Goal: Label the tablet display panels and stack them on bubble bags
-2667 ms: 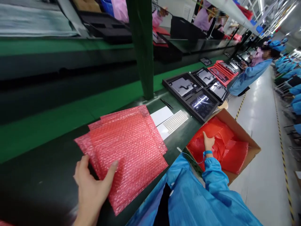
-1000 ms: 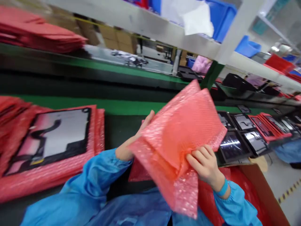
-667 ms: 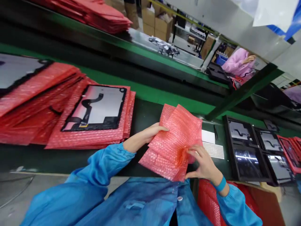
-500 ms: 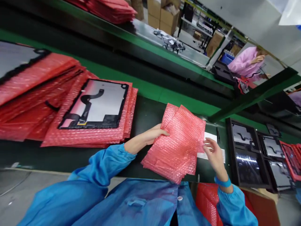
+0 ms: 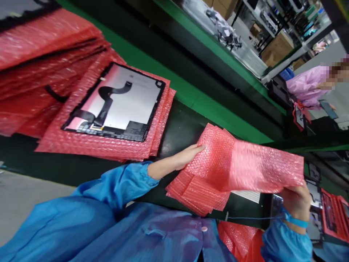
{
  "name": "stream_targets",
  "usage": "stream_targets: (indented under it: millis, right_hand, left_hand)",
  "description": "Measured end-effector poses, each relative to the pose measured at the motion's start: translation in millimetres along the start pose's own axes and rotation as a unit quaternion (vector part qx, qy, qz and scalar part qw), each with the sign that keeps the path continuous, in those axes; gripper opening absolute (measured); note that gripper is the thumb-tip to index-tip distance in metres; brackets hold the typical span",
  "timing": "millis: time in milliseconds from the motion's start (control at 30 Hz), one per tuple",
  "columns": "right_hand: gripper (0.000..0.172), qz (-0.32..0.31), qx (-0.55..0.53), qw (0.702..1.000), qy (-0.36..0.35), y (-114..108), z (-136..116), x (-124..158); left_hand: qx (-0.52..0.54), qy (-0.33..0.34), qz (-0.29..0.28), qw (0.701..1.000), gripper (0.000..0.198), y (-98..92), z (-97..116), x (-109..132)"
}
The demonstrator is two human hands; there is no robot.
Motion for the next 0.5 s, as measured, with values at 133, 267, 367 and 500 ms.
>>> stream_targets:
  millis: [133, 267, 367, 500]
  right_hand:
    - [0.017, -0.215, 0.175, 0.958, -0.077, 76, -38, -39]
    - [0.039, -0.342, 0.298, 0.859, -0.238, 202, -32, -44]
    - [0.037, -0.376, 0.348, 0.817, -0.263, 250, -9, -40]
    - [0.025, -0.345, 0.341, 0.837, -0.254, 224, -25, -35]
  left_hand:
    - [-0.122, 0.128, 0.001, 0.984, 0.063, 1.4, 22, 3]
    - [-0.221, 0.178, -0.036, 0.958, 0.065, 9.6, 30, 2]
    - [-0.223, 0.194, -0.07, 0.953, 0.064, 17.1, 33, -1]
    - [-0.243, 0.216, -0.075, 0.942, 0.061, 19.9, 35, -3]
Point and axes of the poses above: each hand's wrist, its own x-axis away from the middle knuckle, its own y-axis out of the palm, z = x × y, the point moved 9 cm from there along -x, towards the middle knuckle, and after that the axes turned 1 degree about y, right-handed, at the moved point
